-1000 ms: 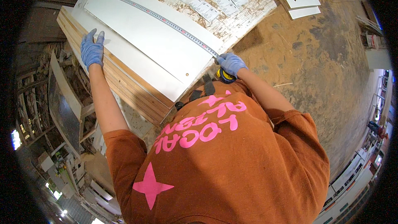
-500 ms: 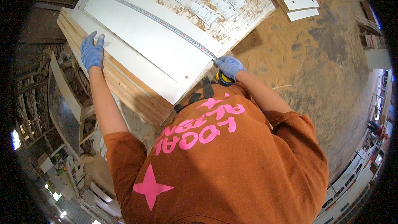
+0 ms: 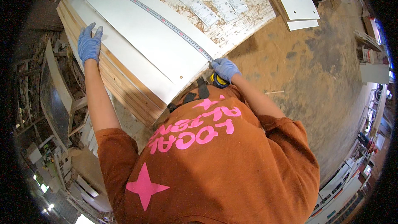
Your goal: The person measures white rectangular wood panels on a workbench using a tape measure and a metal ruler. They repeatedly place the ruler on the panels, extend the tape measure, and mark or check dimensions. The person also moves the panels and handles printed labels on the workbench.
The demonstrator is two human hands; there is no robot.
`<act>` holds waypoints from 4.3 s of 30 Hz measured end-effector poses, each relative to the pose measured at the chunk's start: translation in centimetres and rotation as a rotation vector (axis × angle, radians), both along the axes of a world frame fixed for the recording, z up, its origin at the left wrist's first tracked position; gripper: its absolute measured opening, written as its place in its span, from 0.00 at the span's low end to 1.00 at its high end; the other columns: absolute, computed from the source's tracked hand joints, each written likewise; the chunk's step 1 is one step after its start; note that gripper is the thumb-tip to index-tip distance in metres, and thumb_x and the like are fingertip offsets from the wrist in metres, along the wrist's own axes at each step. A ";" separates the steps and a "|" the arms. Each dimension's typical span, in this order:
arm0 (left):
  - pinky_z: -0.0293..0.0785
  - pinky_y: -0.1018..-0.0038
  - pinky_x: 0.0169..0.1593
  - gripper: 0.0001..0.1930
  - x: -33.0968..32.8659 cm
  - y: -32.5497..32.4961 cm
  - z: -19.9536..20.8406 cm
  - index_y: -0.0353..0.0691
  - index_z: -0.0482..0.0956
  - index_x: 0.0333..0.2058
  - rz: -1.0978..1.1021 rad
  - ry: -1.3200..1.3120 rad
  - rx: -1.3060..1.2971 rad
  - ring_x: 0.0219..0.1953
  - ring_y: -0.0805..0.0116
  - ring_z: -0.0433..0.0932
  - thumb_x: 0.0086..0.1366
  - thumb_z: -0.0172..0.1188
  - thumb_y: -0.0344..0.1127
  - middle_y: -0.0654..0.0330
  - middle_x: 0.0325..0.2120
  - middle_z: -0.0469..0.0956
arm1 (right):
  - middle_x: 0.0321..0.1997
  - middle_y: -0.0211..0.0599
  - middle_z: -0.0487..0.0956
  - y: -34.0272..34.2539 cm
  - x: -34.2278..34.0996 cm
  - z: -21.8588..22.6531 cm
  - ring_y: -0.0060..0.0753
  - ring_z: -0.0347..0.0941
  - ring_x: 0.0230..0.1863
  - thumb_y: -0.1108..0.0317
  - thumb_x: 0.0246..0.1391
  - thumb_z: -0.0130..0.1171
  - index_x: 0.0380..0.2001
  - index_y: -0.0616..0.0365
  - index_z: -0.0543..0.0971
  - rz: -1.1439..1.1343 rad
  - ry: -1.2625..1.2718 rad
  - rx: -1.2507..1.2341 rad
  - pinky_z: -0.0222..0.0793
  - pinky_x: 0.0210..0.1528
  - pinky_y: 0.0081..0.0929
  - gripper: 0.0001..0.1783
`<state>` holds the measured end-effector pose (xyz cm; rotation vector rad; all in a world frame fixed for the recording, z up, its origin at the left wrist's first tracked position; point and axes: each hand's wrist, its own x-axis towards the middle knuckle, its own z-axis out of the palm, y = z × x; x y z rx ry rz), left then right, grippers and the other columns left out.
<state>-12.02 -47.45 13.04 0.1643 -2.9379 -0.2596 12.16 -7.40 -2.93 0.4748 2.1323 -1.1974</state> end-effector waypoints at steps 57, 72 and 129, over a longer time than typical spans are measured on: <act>0.61 0.63 0.67 0.22 0.1 -1.1 -0.7 0.53 0.78 0.55 -0.040 0.094 0.057 0.66 0.52 0.63 0.62 0.64 0.49 0.48 0.63 0.65 | 0.33 0.28 0.80 6.8 -6.3 5.4 0.20 0.72 0.34 0.52 0.63 0.53 0.41 0.64 0.82 0.143 0.019 -0.469 0.70 0.38 0.23 0.23; 0.53 0.60 0.71 0.43 12.3 8.7 4.8 0.41 0.64 0.63 0.345 -0.058 -0.060 0.69 0.46 0.54 0.53 0.73 0.50 0.40 0.66 0.56 | 0.23 0.39 0.78 18.1 -25.9 6.0 0.27 0.70 0.25 0.51 0.57 0.60 0.41 0.63 0.83 0.858 0.009 0.103 0.70 0.33 0.30 0.23; 0.71 0.57 0.56 0.37 16.3 9.5 0.2 0.45 0.68 0.59 0.450 0.159 -0.042 0.53 0.43 0.72 0.49 0.73 0.35 0.44 0.49 0.71 | 0.36 0.43 0.83 11.4 -46.3 3.7 0.51 0.78 0.35 0.50 0.62 0.52 0.50 0.39 0.82 1.299 0.748 0.617 0.74 0.40 0.40 0.18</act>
